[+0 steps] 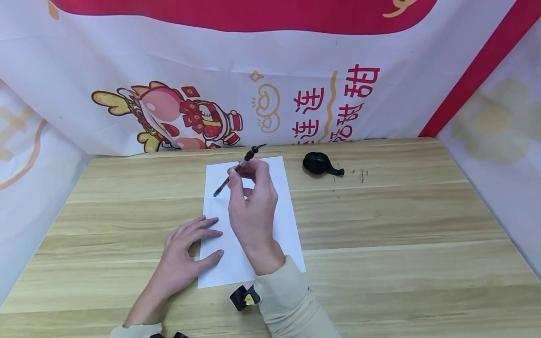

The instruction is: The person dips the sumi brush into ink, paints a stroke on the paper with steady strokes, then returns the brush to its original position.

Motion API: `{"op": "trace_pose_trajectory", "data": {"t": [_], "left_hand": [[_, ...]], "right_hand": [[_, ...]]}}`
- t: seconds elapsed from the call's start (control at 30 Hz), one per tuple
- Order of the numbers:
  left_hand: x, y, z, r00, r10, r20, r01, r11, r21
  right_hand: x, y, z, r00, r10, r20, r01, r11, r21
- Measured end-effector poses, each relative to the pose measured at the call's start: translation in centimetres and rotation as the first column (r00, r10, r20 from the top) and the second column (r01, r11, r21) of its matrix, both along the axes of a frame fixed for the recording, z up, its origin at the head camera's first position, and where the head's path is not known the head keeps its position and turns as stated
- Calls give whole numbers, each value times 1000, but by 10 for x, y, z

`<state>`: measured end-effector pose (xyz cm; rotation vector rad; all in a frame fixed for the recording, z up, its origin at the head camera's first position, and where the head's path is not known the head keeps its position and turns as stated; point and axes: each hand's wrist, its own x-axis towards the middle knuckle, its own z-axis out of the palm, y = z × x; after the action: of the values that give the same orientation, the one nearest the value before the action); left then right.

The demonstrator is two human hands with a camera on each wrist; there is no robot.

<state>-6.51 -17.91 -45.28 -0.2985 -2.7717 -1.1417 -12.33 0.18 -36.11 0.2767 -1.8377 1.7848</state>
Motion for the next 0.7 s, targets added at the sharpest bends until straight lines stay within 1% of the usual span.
{"op": "trace_pose_trajectory", "data": {"t": [0.17, 0.33, 0.7], "left_hand": [[0, 0, -1, 1000, -1, -5, 1, 1000, 0], [0, 0, -1, 1000, -2, -11, 2, 1000, 5], [-1, 0, -1, 1000, -1, -3, 1, 1000, -3]], "right_hand": [[0, -2, -2, 1000, 1, 16, -1, 1000, 22], [0, -3, -3, 1000, 9, 18, -9, 1000, 22], [0, -6, -6, 999, 29, 23, -29, 999, 17]]}}
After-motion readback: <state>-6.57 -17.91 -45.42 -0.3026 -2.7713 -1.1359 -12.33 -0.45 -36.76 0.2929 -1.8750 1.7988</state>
